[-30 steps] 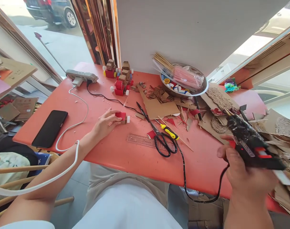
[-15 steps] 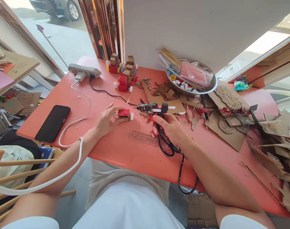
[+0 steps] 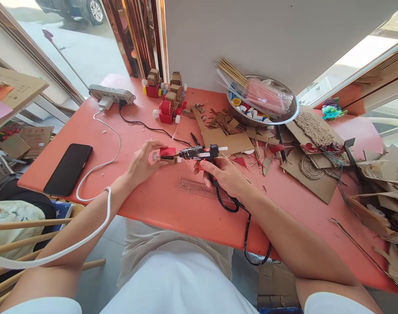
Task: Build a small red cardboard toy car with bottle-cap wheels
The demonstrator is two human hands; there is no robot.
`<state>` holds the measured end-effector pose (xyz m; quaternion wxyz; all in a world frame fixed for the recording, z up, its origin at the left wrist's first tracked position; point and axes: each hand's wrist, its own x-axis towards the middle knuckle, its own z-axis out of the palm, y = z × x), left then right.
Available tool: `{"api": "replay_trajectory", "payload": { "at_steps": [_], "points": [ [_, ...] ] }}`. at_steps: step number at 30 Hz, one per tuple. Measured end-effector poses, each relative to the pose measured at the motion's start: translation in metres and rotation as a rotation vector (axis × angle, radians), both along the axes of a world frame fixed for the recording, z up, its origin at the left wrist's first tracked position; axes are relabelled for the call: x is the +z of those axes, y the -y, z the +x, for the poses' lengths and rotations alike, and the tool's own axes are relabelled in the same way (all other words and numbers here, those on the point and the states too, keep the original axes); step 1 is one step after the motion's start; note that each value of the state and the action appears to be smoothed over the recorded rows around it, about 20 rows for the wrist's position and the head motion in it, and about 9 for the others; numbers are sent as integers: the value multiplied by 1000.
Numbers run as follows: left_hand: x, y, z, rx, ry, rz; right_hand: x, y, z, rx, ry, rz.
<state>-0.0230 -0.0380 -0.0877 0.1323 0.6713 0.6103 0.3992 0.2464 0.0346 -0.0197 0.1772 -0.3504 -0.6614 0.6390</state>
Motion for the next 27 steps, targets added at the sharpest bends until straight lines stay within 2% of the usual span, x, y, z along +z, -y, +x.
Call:
{"api": "replay_trajectory", "payload": {
  "at_steps": [6, 12, 18, 22, 27],
  "points": [
    [3, 1, 1, -11, -14, -4, 1, -2, -7, -10, -32, -16],
    [1, 2, -1, 22, -83, 14, -5, -6, -9, -38, -40, 1],
    [-2, -3, -6, -79, -143, 115, -10, -6, -11, -52, -34, 29],
    [3, -5, -7, -114, -177, 64, -6, -5, -10, -33, -19, 19],
    [5, -5, -6, -80, -169, 5, -2, -3, -5, -45, 3, 31]
  ]
}}
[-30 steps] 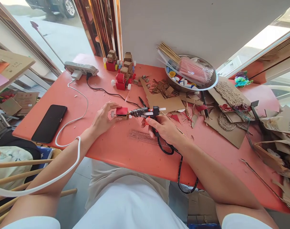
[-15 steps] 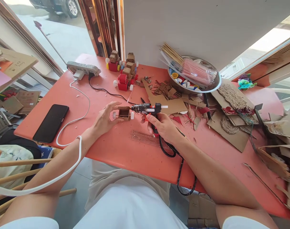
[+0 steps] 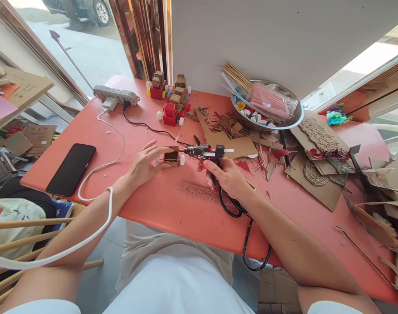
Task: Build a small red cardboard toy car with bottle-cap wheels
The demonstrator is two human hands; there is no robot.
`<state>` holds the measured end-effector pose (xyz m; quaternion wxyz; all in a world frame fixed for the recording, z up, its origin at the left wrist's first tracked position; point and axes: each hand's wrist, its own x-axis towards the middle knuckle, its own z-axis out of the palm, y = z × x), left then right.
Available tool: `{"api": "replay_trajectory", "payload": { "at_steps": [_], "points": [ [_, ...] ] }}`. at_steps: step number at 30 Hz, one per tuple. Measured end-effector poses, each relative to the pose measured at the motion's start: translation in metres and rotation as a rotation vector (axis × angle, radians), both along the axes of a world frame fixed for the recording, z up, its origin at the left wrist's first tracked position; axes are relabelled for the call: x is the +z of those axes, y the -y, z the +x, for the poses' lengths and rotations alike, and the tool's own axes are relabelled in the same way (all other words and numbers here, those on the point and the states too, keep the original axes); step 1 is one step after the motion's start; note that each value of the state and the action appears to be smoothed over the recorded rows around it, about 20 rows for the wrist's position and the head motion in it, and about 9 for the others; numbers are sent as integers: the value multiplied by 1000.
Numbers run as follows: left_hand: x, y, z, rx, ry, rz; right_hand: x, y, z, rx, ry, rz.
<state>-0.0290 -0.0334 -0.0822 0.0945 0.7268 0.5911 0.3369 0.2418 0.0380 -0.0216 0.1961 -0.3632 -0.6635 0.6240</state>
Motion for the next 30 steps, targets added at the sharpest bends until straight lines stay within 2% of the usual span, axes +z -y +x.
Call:
{"api": "replay_trajectory", "payload": {
  "at_steps": [7, 30],
  "points": [
    [-4, -2, -1, 2, 7, 23, -2, -2, 1, 4, 62, 17],
    [-3, -1, 0, -24, 13, 34, -4, -2, -3, 3, 176, 106]
  ]
}}
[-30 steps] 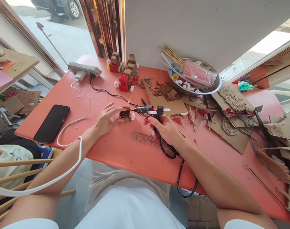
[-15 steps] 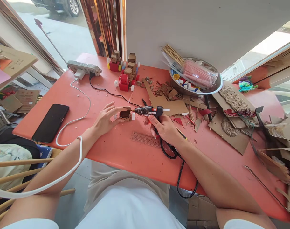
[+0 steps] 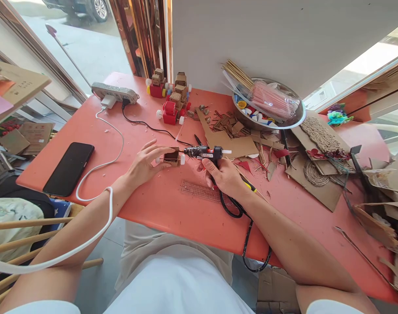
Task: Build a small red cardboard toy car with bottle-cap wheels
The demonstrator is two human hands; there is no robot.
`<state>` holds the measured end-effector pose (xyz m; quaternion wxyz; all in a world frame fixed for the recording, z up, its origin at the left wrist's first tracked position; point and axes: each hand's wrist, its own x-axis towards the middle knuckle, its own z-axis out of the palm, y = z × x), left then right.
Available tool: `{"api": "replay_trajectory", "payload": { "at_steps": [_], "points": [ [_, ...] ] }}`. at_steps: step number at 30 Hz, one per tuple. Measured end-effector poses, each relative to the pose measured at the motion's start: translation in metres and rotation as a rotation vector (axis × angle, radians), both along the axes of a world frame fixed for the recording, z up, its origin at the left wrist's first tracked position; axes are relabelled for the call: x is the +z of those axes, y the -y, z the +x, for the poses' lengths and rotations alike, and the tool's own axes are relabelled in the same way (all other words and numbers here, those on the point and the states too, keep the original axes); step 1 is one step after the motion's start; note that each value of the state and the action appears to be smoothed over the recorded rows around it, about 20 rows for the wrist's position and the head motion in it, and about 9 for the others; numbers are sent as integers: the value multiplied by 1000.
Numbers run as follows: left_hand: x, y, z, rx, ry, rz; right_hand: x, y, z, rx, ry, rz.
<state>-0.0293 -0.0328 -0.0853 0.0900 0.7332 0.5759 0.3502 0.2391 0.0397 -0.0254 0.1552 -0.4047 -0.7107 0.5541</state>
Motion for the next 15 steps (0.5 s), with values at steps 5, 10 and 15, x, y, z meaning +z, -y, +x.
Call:
{"api": "replay_trajectory", "payload": {
  "at_steps": [5, 10, 15],
  "points": [
    [-3, 1, -1, -8, 6, 24, -1, 0, -1, -4, 5, -2],
    [-2, 1, -2, -14, 9, 35, -1, 0, 0, -5, -5, -6],
    [0, 1, -1, 15, -7, -10, -2, -1, 2, -4, -20, 10]
  ]
}}
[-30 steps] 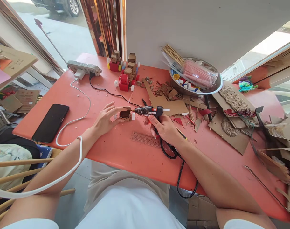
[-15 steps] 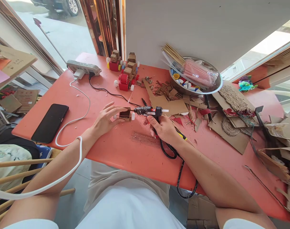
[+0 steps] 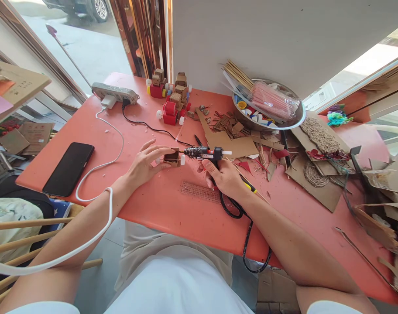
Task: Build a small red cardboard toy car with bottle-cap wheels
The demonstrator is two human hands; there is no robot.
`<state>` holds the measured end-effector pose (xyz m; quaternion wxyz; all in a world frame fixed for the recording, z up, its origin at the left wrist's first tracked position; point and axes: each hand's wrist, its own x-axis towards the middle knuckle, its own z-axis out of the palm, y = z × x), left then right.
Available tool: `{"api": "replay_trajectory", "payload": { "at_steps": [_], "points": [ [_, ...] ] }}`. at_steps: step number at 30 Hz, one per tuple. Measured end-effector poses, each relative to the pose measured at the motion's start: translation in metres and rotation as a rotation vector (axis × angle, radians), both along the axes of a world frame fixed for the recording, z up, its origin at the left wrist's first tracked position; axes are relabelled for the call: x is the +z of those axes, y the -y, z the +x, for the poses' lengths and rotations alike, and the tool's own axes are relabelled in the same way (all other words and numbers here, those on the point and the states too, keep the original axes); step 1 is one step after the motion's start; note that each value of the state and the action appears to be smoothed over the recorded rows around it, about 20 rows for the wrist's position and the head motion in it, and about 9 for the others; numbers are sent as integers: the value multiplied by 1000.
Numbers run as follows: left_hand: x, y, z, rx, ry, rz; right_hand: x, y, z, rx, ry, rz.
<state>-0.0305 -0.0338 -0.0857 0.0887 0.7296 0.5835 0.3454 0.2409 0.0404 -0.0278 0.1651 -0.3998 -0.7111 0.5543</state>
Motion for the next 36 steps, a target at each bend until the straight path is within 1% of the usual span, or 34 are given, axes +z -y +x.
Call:
{"api": "replay_trajectory", "payload": {
  "at_steps": [12, 16, 19, 25, 30, 36],
  "points": [
    [-2, 1, 1, 15, -28, 18, 0, 1, -1, 0, 4, -3],
    [-3, 1, 1, 13, -38, 57, 2, 2, -2, -9, 5, -11],
    [-4, 1, 0, 13, -47, 54, 2, 2, -2, -1, 3, -15],
    [-5, 2, -1, -26, -46, 116, 1, 1, 2, 15, 8, 4],
    [-8, 1, -2, 24, -74, 85, 2, 2, 4, 28, 36, 9],
    [-11, 0, -3, 15, -74, 134, 3, 3, 4, 31, 33, 6]
  ]
}}
